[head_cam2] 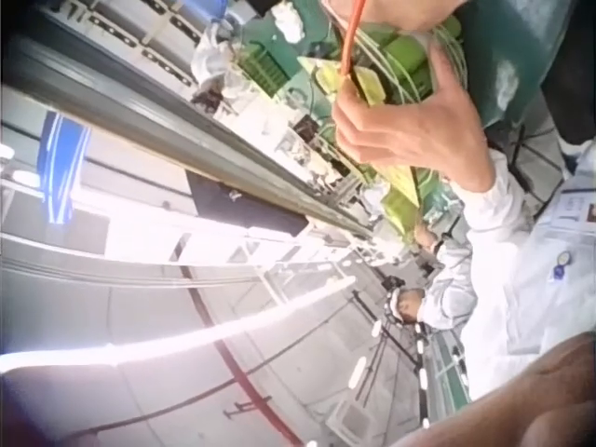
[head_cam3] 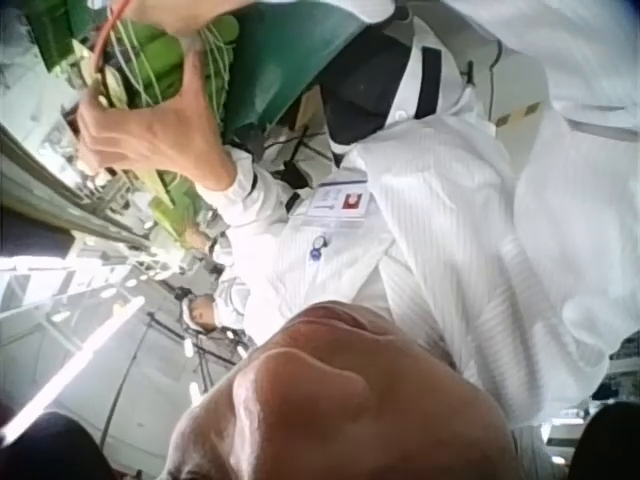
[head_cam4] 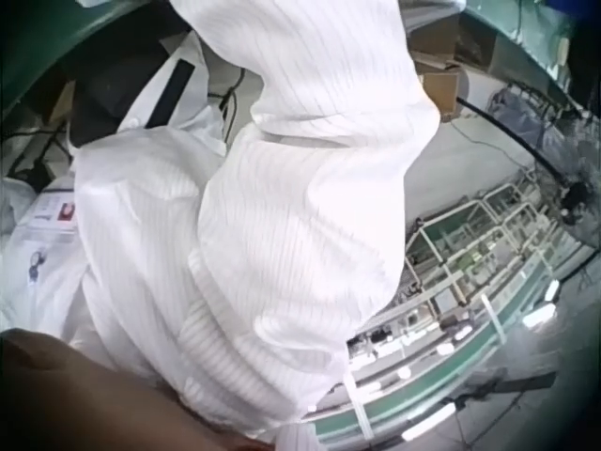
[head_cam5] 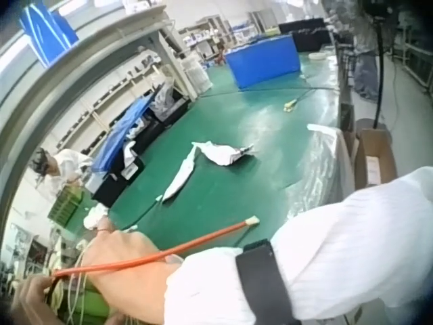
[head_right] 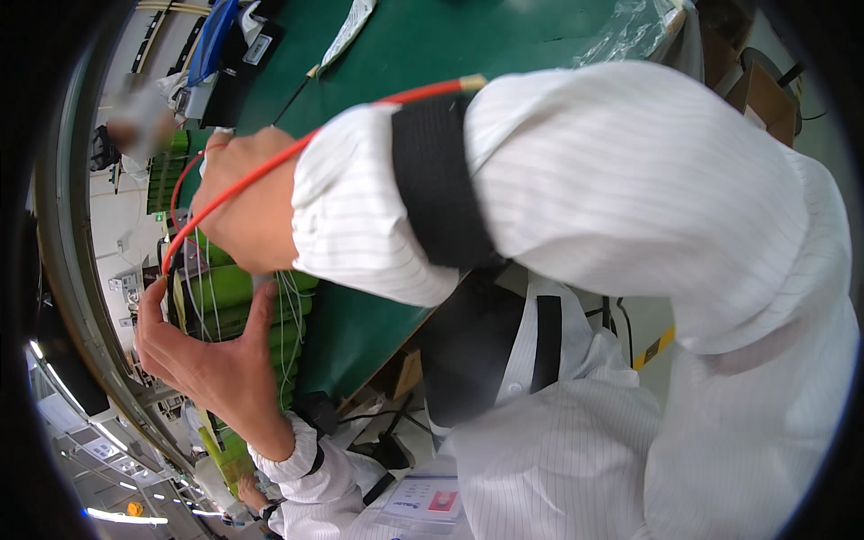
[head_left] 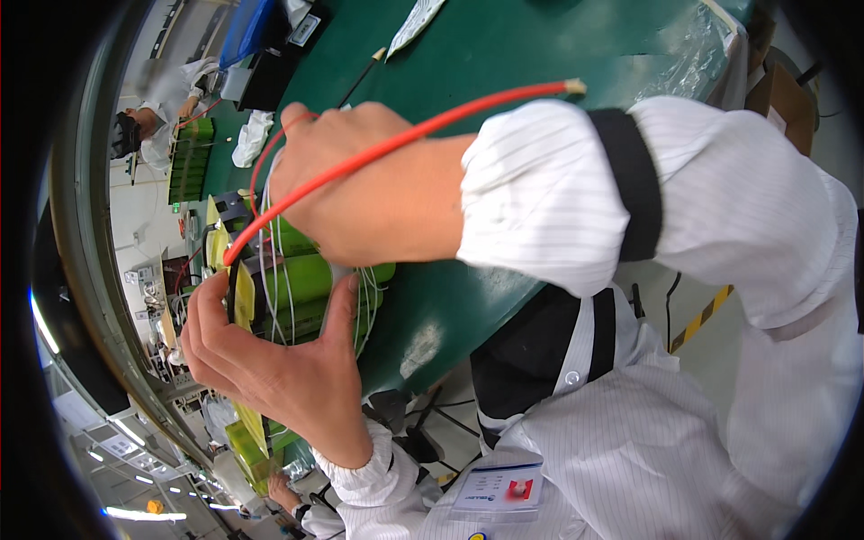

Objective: Assemble large battery packs by securing components with tape and organizing wires.

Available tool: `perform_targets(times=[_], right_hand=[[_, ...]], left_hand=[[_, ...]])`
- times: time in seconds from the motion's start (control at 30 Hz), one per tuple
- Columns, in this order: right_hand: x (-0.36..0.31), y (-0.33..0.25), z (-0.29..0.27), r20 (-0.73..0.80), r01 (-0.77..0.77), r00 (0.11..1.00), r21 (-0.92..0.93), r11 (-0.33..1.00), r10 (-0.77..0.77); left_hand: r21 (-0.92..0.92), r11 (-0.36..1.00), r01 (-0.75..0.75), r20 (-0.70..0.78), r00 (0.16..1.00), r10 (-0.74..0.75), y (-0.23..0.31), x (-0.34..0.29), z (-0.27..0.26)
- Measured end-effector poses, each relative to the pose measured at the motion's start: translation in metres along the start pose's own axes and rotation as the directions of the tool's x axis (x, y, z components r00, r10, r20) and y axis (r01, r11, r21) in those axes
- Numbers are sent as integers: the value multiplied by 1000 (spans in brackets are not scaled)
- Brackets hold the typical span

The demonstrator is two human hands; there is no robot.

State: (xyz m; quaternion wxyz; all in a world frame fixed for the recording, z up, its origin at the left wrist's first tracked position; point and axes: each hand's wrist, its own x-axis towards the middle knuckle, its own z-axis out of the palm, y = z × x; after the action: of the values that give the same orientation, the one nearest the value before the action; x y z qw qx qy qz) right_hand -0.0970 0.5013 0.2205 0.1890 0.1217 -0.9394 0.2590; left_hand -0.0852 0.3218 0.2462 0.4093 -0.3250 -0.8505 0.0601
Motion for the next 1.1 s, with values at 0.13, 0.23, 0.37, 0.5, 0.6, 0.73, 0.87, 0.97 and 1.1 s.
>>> perform_targets(times=[0.13,0.23,0.37,0.5,0.6,0.73,0.87,0.97,1.1], right_hand=[[11,-9,17,-124,22,992,-40,999,-26],[-3,-5,10,-121,93,988,-18,995,-95],[-39,-3,-9,-46,95,994,-11,995,-95],[-76,-21,-34,41,59,997,-40,997,-57],[-93,-22,-56,166,78,981,139,987,-101],[-94,-24,-107,137,148,966,400,904,-219],[-84,-18,-156,438,-382,895,658,649,84],[-72,-13,-146,260,-198,963,860,470,-71],[-82,-57,-127,332,-273,938,886,375,-101]], left_hand=[[8,1000,4,-13,1000,-4,-2,0,-2],[-39,998,47,61,997,-45,0,-7,-14],[-179,978,109,15,994,-108,-8,-28,-55],[-380,861,339,-102,909,-403,-32,-71,-80],[-447,676,585,-13,752,-659,-61,-123,-87],[-240,572,784,56,600,-798,-87,-184,-88],[-347,390,853,122,454,-883,-106,-223,-93],[-446,340,828,86,418,-904,-99,-214,-105],[-865,62,499,331,658,-676,-51,-150,-117]])
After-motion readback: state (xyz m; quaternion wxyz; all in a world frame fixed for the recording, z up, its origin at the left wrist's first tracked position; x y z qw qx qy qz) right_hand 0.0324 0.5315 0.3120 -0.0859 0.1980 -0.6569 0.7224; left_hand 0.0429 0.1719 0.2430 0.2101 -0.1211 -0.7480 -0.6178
